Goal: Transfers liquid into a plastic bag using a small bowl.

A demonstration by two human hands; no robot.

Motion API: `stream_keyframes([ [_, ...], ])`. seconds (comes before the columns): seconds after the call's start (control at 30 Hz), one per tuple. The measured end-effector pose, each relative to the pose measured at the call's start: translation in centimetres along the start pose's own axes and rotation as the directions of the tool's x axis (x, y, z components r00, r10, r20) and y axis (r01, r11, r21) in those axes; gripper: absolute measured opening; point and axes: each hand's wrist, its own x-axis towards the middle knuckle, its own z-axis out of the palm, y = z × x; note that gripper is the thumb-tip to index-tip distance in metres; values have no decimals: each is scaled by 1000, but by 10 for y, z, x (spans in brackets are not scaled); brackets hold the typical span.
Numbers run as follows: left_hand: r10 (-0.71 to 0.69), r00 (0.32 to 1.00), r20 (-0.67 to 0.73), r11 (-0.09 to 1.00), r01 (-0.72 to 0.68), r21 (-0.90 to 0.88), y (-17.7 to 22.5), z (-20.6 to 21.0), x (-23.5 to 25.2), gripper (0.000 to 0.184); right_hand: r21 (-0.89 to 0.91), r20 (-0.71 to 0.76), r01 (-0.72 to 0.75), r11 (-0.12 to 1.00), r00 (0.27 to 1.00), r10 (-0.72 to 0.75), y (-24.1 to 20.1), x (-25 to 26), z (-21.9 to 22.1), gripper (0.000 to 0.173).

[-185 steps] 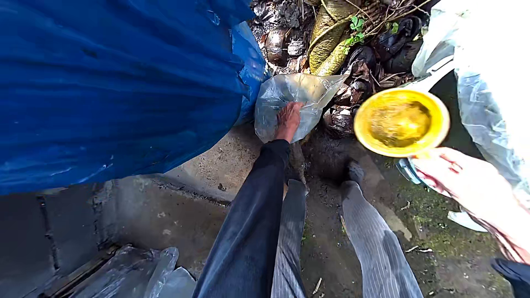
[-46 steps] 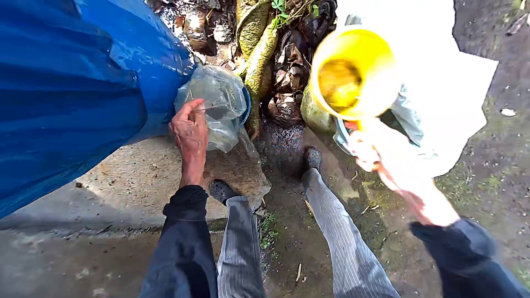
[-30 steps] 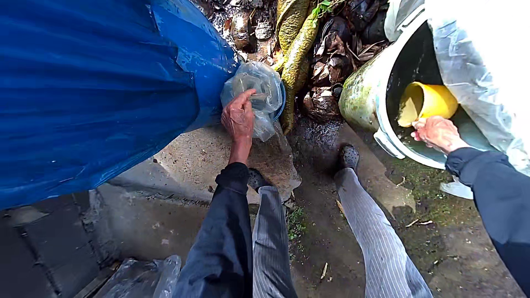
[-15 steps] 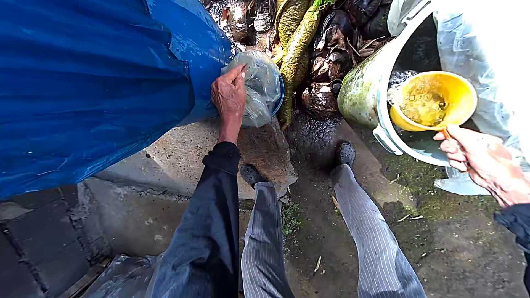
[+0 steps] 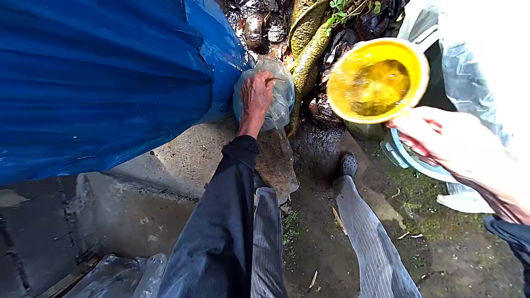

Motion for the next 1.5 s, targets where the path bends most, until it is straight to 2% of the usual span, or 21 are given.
stream_keyframes([
  [0.1, 3, 1000, -26, 999, -2, 44, 1, 1, 0, 20, -192, 58, 196, 962, 980, -189, -27, 38, 32, 38],
  [0.17, 13, 1000, -17, 999, -12, 45, 4, -3, -2, 33, -285, 85, 258, 923, 966, -243, -47, 61, 51, 42],
  [0.2, 10, 1000, -1, 1000, -10, 29, 3, -7, -1, 38, -296, 79, 241, 924, 970, -228, -56, 72, 60, 42],
  [0.27, -7, 1000, -20, 999, 6, -43, -6, -13, 0, 35, -223, 80, 149, 963, 988, -134, -70, 89, 72, 39],
  [0.33, -56, 995, -84, 988, 43, -147, -18, -20, 3, 28, -14, 103, 59, 998, 993, -58, -73, 93, 77, 34],
  [0.4, -109, 985, -135, 975, 80, -208, -29, -24, 5, 29, 162, 117, -31, 986, 993, 12, -70, 91, 78, 30],
  [0.47, -105, 978, -178, 971, 62, -230, -41, -24, 6, 27, 192, 100, -56, 980, 994, 38, -64, 89, 76, 29],
  [0.57, -131, 982, -134, 972, 100, -213, -50, -23, 4, 26, 78, 38, -45, 996, 998, 42, -56, 93, 76, 31],
  [0.67, -174, 977, -122, 965, 144, -217, -53, -16, 3, 25, -119, 36, -30, 992, 999, 34, -54, 96, 82, 35],
  [0.77, -207, 969, -135, 941, 159, -300, -55, -5, 5, 38, -305, 58, 87, 948, 996, -72, -61, 98, 91, 34],
  [0.83, -232, 968, -93, 931, 193, -309, -53, 0, 8, 45, -376, 81, 170, 911, 985, -150, -71, 99, 97, 31],
  [0.93, -266, 961, -81, 941, 240, -238, -47, 3, 11, 30, -409, 108, 237, 881, 972, -211, -83, 104, 105, 29],
  [1.03, -243, 967, -76, 952, 223, -210, -44, 5, 12, 38, -321, 89, 252, 913, 968, -236, -91, 108, 112, 28],
  [1.1, -256, 964, -70, 950, 237, -205, -47, 8, 10, 41, -146, 81, 204, 968, 978, -194, -91, 108, 112, 28],
  [1.2, -321, 940, -111, 929, 290, -231, -56, 8, 3, 42, 236, 123, 6, 972, 992, -36, -80, 104, 110, 27],
  [1.27, -356, 921, -159, 905, 297, -306, -62, 7, 1, 41, 328, 139, -96, 940, 989, 53, -65, 102, 109, 29],
  [1.33, -326, 936, -133, 888, 255, -383, -66, 4, -4, 47, 349, 117, -148, 925, 987, 113, -49, 101, 111, 24],
  [1.4, -234, 972, -20, 909, 211, -360, -65, -1, -12, 55, 319, 77, -160, 934, 987, 142, -35, 99, 111, 19],
  [1.43, -162, 986, 32, 944, 164, -288, -63, 0, -16, 48, 265, 59, -147, 953, 989, 136, -28, 95, 110, 20],
  [1.5, 0, 997, 83, 993, 9, -116, -64, 12, -23, 18, 99, 32, -86, 991, 996, 83, -14, 84, 106, 27],
])
